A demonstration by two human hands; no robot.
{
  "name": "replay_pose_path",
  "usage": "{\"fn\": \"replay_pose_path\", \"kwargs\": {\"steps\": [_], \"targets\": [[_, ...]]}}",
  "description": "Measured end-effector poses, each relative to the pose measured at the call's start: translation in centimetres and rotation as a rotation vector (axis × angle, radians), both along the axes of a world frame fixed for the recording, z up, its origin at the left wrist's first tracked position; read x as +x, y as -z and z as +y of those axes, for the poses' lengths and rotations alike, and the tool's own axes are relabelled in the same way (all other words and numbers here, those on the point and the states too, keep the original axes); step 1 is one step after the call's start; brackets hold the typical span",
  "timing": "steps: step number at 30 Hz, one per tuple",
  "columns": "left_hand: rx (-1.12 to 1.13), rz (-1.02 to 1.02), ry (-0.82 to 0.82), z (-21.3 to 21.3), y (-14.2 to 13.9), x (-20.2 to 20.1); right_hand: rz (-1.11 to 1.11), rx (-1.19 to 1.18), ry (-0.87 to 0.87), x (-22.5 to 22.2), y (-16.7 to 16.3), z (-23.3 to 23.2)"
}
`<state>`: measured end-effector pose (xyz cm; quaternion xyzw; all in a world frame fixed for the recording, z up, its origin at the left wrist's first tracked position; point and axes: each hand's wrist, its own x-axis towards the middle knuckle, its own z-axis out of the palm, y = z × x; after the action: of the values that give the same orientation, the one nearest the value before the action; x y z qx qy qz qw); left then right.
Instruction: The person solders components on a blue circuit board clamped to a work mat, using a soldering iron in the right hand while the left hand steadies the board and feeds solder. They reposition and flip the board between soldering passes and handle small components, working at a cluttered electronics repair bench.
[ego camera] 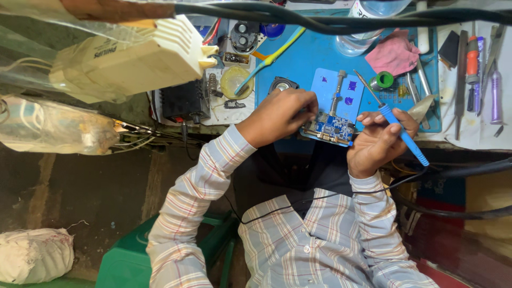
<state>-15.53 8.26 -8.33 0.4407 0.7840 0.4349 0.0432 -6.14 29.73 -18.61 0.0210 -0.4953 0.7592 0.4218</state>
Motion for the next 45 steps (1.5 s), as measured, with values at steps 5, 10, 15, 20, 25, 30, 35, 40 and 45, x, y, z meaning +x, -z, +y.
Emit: {"fn": "replay_pose_path", "kwargs": {"steps": [5,10,15,20,25,30,35,40,45], "targets": [[0.205,-0.107,0.007,-0.4,1.0,-0.4,-0.005,-0.002,-0.009,0.1,0.3,0.2],[0.279,-0.254,-0.022,-1.4,1.8,-0.3,-0.01,-0.019,-0.049,0.9,0.2,0.4],[0.334,-0.265,-0.037,-1.4,2.3,0.1,-0.015,0.05,-0.067,1.2,0.0,0.8],[0.358,-0.272,-0.037,-1.5,2.5,0.1,-0.039,0.197,-0.029,1.0,0.0,0.9],[0.384,-0.306,-0.034,-1.5,2.5,0.1,-0.068,0.281,-0.002,0.5,-0.3,0.6],[0.378,-0.359,-0.062,-1.6,2.6,0.1,-0.052,0.267,-0.013,0.2,-0.6,0.5],[0.379,-0.369,-0.056,-1.7,2.9,0.2,-0.057,0.334,-0.065,0.3,-0.6,0.7],[0.387,-0.377,-0.05,-1.6,3.0,0.1,-0.051,0.35,-0.056,0.1,-0.5,0.8],[0.381,-0.38,-0.051,-1.6,3.1,0.1,-0.041,0.368,-0.043,0.0,-0.2,0.9]]}}
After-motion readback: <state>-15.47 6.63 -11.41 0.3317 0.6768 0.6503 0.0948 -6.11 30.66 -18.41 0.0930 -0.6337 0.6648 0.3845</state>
